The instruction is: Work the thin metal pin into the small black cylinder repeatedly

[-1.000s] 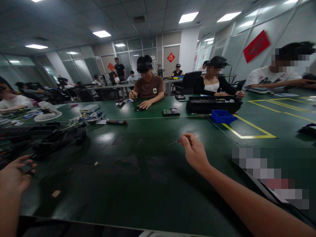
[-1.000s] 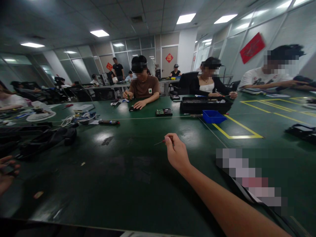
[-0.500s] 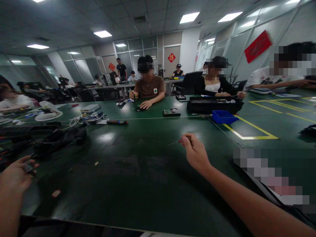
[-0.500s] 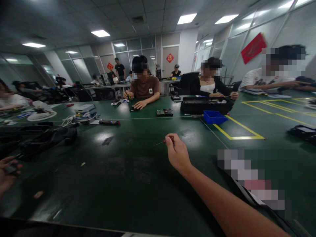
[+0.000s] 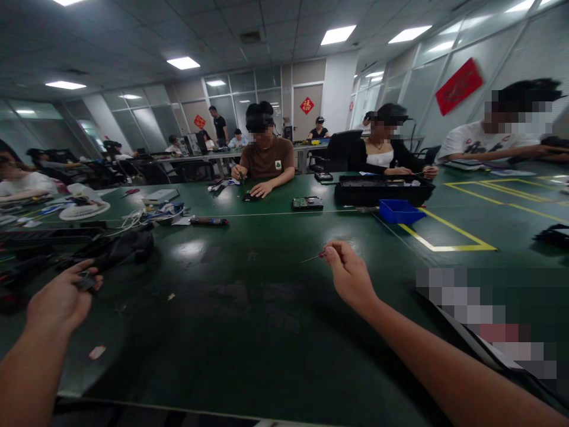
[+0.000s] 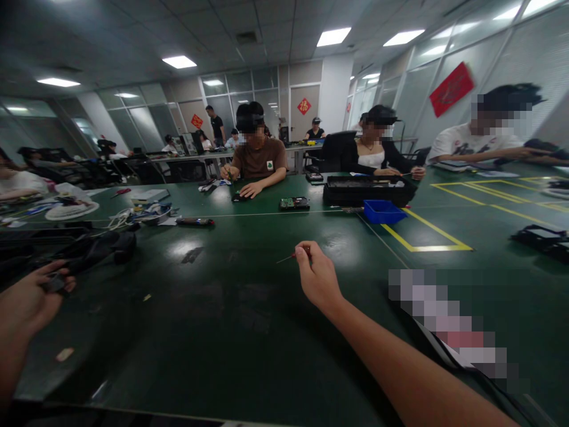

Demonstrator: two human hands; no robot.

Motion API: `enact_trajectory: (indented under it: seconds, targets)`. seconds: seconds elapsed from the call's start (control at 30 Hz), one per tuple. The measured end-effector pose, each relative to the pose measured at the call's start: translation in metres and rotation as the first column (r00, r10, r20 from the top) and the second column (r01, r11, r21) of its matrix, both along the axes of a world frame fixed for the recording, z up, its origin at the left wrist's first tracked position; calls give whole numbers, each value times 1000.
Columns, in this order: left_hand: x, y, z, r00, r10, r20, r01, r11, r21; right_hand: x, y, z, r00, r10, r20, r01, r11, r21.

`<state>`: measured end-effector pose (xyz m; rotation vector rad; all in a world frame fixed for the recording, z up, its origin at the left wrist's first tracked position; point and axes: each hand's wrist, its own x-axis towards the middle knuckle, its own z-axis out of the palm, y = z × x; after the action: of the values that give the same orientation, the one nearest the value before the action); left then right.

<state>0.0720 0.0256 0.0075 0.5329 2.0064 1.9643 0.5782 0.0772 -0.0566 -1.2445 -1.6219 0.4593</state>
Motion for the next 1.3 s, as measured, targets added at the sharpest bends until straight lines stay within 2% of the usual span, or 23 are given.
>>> enact_trajectory:
  seconds: [0.07, 0.17, 0.27, 0.33, 0.43, 0.5, 0.6, 0.73, 0.8, 0.9, 1.07, 1.13, 1.3]
  targets:
    - [16, 10, 2, 982, -164, 91, 163, 986, 19, 0, 0, 0, 1000, 9, 3, -9, 1000, -7]
    - [47, 26, 2, 918, -377, 125, 377, 926, 22, 0, -1, 0, 1000, 17, 12, -17, 1000, -26]
    - [86, 43, -5, 814, -564, 140, 566, 824, 28, 0, -2, -1, 1000, 23, 2, -22, 999, -44]
    - [114, 55, -13, 757, -644, 108, 645, 763, 26, 0, -2, -1, 1000, 25, -8, -25, 998, -56]
    - [159, 68, -22, 628, -775, 70, 777, 630, 10, 0, -1, -1, 999, 26, -23, -28, 997, -72]
    - [190, 74, -25, 533, -845, 25, 845, 532, -45, -1, -1, 0, 999, 23, -28, -25, 997, -72]
    - [234, 77, -28, 413, -909, -60, 898, 418, -141, -2, -2, 3, 1000, 9, -6, -9, 998, -69]
    - [283, 70, -39, 243, -952, -186, 839, 303, -452, 1, -1, 5, 999, 1, 51, 4, 995, -102]
    - [300, 63, -49, 175, -954, -245, 776, 287, -562, 2, -1, 5, 999, -2, 50, 7, 994, -109]
    - [313, 55, -66, 133, -938, -320, 708, 316, -631, 3, -1, 4, 1000, -8, 7, 9, 993, -114]
    - [305, 60, -83, 24, -894, -447, 749, 312, -585, 2, -3, 7, 989, 3, -149, -21, 993, -119]
    - [299, 65, -86, 17, -880, -474, 765, 317, -561, 2, -3, 7, 982, 41, -186, -67, 989, -132]
    - [295, 70, -88, 79, -866, -493, 791, 356, -498, 1, -4, 7, 977, 105, -185, -134, 980, -150]
